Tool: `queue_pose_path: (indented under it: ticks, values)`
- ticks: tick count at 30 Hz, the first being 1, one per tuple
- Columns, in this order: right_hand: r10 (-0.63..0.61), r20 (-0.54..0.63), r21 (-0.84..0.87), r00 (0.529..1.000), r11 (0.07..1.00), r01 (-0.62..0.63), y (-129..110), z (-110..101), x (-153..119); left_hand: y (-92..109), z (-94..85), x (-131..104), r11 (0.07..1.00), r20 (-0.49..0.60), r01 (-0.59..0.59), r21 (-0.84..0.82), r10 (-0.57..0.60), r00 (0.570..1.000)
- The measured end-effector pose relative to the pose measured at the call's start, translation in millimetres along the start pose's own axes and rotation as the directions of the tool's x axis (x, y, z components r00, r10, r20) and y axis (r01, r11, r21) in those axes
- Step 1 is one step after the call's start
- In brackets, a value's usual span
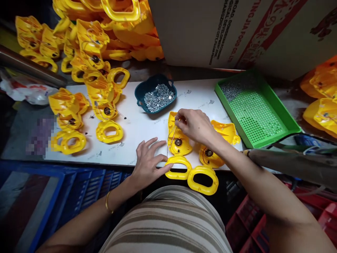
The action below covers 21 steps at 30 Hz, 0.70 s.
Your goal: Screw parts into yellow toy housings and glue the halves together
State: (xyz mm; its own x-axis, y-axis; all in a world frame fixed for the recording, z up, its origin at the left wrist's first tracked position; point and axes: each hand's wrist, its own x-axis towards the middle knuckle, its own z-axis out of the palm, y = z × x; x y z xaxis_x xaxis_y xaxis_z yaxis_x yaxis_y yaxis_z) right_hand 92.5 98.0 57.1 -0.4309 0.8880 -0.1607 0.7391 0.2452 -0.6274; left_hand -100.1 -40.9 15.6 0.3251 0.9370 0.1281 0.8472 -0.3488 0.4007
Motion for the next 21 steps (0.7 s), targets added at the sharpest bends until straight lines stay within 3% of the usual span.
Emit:
queue_pose_path:
  ticks: [3, 6, 9, 12, 16, 21]
  values:
    - [0.025, 0.008, -0.099, 1.000, 0.995, -0.024, 5.9, -9.7, -9.1, -3.9, -9.1, 18.1, 0.999, -0.162, -0.021, -0.029, 0.016, 0.987]
    - [-0.018, 0.000, -0.070, 1.000, 0.997, 0.018, 11.4, -9.1, -16.1, -2.3, -13.2, 55.1, 0.999, -0.315, -0.035, -0.012, 0.029, 0.949]
    - [-0.082, -0.076, -0.037, 0.994, 0.996, 0.080, 19.7, -5.2, -20.8, 2.2, -6.2, 92.9, 0.996, -0.267, -0.084, 0.004, 0.082, 0.960]
    - [-0.118, -0.156, -0.029, 0.981, 0.993, 0.115, 30.2, -3.4, -24.0, 3.9, 6.8, 114.4, 0.994, -0.217, -0.106, -0.039, 0.095, 0.971]
    - [-0.108, -0.181, -0.006, 0.978, 0.994, 0.108, 40.3, -2.4, -26.5, 1.0, 18.7, 120.2, 0.992, -0.186, -0.077, -0.100, 0.058, 0.981]
    - [-0.112, -0.181, -0.101, 0.977, 0.990, 0.095, 39.7, -1.2, -28.3, 0.4, 15.2, 110.3, 0.995, -0.204, -0.085, -0.057, 0.072, 0.976]
